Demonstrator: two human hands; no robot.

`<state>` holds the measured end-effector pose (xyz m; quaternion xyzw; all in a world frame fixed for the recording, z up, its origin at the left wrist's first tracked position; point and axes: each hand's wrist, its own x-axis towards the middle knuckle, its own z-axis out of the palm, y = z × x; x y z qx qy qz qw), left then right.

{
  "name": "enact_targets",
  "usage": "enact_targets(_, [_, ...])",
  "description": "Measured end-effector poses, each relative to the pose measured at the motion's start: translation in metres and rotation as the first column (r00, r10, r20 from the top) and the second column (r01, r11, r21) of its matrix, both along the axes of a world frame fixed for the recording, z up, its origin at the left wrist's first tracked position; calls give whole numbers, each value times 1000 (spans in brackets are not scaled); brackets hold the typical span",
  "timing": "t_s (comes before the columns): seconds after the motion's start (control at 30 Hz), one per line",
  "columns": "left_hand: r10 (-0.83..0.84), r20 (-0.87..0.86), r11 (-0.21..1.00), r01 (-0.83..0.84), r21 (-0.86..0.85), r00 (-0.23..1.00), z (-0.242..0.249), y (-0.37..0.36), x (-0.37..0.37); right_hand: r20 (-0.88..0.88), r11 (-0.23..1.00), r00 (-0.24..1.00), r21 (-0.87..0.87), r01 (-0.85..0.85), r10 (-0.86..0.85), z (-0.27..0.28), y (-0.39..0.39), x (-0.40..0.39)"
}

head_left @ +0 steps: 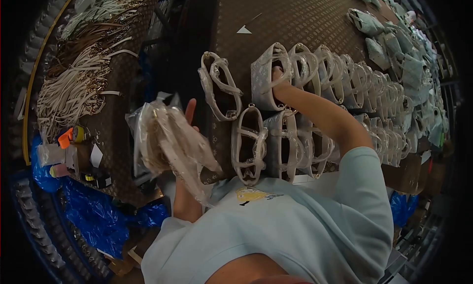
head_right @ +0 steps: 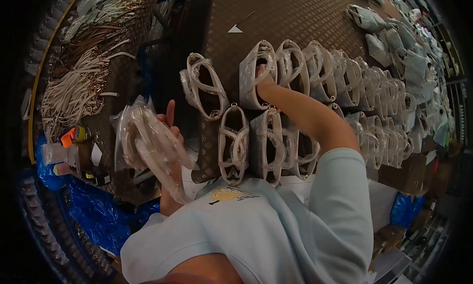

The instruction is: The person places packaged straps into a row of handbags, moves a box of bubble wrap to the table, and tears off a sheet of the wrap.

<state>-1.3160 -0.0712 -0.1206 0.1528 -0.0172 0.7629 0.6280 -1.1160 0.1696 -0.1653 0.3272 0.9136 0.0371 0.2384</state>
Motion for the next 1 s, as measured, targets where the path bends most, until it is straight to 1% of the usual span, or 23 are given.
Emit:
enact_targets(0.03, [4, 2, 1000, -4, 5, 1000, -10, 3, -4, 94, 999, 996, 42, -17, 13, 13, -2, -1])
enact_targets(0.1, [-156, 226, 951, 85, 296, 962, -30, 15, -17, 337, 990, 939, 88, -108, 73, 51, -3, -2])
enact_targets(0.13, [-199, 271, 949, 117, 293, 942, -65, 13, -33, 454, 981, 883, 80, -176, 121, 78, -5, -3])
enact_targets(0.17, [-193, 271, 948, 108, 301, 943, -64, 7, -34, 534, 965, 820, 28, -260, 206, 122, -13, -3])
enact_targets(0.23, [100, 305, 992, -117, 37, 947, -32, -7, -16, 206, 998, 977, 14, -54, 50, 153, -13, 4])
enact_targets(0.27, [227, 324, 974, -218, -65, 918, -5, -10, -2, 128, 999, 992, 43, 1, -7, 182, -29, 2])
enact_targets(0.3, [243, 333, 970, -233, -68, 911, -7, -9, 5, 41, 996, 997, 69, 58, -61, 210, -50, -2])
enact_targets(0.37, [227, 292, 974, -209, -92, 929, -14, -10, 13, -281, 974, 932, -59, 219, -227, 231, -86, -26])
enact_targets(0.4, [334, 190, 939, -309, -152, 923, -17, -2, 16, -277, 977, 937, -66, 203, -213, 216, -89, -39])
enact_targets(0.43, [345, 191, 935, -317, -161, 919, -18, 2, 22, -486, 993, 870, 34, 110, -80, 185, -92, -47])
enact_targets(0.47, [381, -232, 872, -431, -232, 895, -18, 9, 29, -596, 994, 803, 92, 64, 4, 150, -88, -53])
enact_targets(0.5, [359, -431, 837, -490, -243, 828, -17, 14, 33, -685, 987, 722, 162, 21, 97, 115, -83, -60])
enact_targets(0.53, [315, -611, 801, -549, -240, 726, -16, 20, 38, -697, 985, 709, 170, 12, 111, 93, -74, -63])
enact_targets(0.57, [232, -384, 859, -374, -349, 893, -12, 25, 39, -708, 984, 695, 178, 4, 126, 71, -64, -65])
enact_targets(0.6, [130, -128, 895, -172, -412, 983, -6, 27, 40, -603, 995, 798, 73, 63, -7, 68, -62, -66])
enact_targets(0.63, [188, -275, 820, -305, -485, 943, 9, 31, 45, -471, 992, 874, -19, 127, -121, 67, -58, -68])
enact_targets(0.7, [181, -131, 867, -221, -447, 975, -9, 28, 44, -421, 975, 889, 42, 220, -183, 82, -53, -53])
enact_targets(0.73, [200, -26, 881, -191, -432, 979, -16, 27, 46, -481, 968, 855, 50, 246, -193, 81, -47, -44])
enact_targets(0.87, [179, 25, 857, -143, -495, 984, -52, 24, 49, -325, 948, 922, 162, 274, -211, 77, -47, -35])
enact_targets(0.9, [169, 39, 855, -127, -503, 985, -57, 24, 50, -479, 946, 866, 194, 261, -141, 87, -56, -31])
enact_targets(0.93, [88, 131, 870, -12, -493, 987, -53, 22, 43, -620, 940, 782, 227, 254, -62, 101, -65, -27])
enact_targets(0.97, [98, 133, 870, -20, -493, 986, -56, 26, 42, -618, 943, 784, 227, 245, -55, 124, -76, -28])
enact_targets(1.0, [104, 132, 908, -40, -417, 986, -63, 29, 43, -614, 982, 780, 39, 185, -122, 154, -93, -31])
